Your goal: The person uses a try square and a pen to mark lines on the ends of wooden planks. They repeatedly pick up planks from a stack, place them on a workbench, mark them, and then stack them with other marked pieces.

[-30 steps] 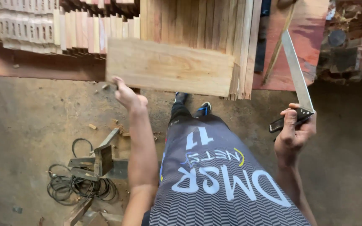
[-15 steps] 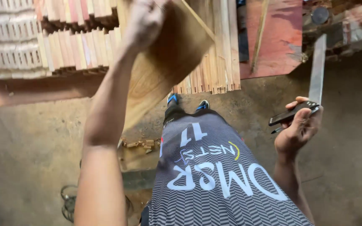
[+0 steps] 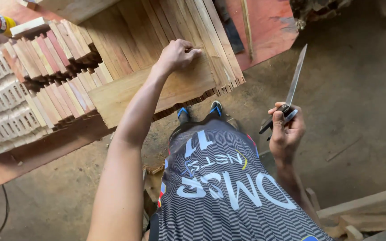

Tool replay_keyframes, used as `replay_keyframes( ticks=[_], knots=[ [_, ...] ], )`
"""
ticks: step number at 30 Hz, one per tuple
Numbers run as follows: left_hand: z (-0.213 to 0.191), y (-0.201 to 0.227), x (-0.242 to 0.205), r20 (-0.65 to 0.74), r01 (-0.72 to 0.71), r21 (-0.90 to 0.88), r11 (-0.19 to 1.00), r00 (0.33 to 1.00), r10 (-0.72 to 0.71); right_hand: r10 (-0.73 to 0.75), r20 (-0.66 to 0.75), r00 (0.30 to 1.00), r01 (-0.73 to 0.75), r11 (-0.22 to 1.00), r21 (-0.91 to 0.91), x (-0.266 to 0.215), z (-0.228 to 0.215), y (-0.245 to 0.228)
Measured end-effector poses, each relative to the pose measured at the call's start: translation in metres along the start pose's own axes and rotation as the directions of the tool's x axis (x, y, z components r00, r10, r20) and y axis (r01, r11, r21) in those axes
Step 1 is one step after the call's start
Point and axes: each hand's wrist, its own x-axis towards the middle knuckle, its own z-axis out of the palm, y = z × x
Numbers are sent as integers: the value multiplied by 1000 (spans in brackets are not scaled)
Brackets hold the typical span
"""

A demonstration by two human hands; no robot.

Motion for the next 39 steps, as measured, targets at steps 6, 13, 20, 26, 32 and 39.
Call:
replay_keyframes(
  ticks=[6,13,20,26,32,39],
  knots=[
    [26,-30,4,-488,-75,264,962,850,200,20,-32,999,-21,999,-39,-10,16,0],
    [6,-19,-92,-47,22,454,891,999,-1,-54,-35,998,53,998,-14,-13,27,6],
    [4,-35,-119,-33,21,625,781,999,0,-113,-127,986,110,993,-32,-17,41,11],
    [-62,-63,-75,339,-46,222,974,940,-33,102,-344,934,-15,969,247,-17,62,8],
    [-96,-50,-87,72,31,388,921,995,-64,288,-393,873,-102,897,431,-16,69,58],
    [-88,-73,-86,-20,-77,519,851,994,103,349,-283,893,-161,837,523,-9,113,24]
  ],
)
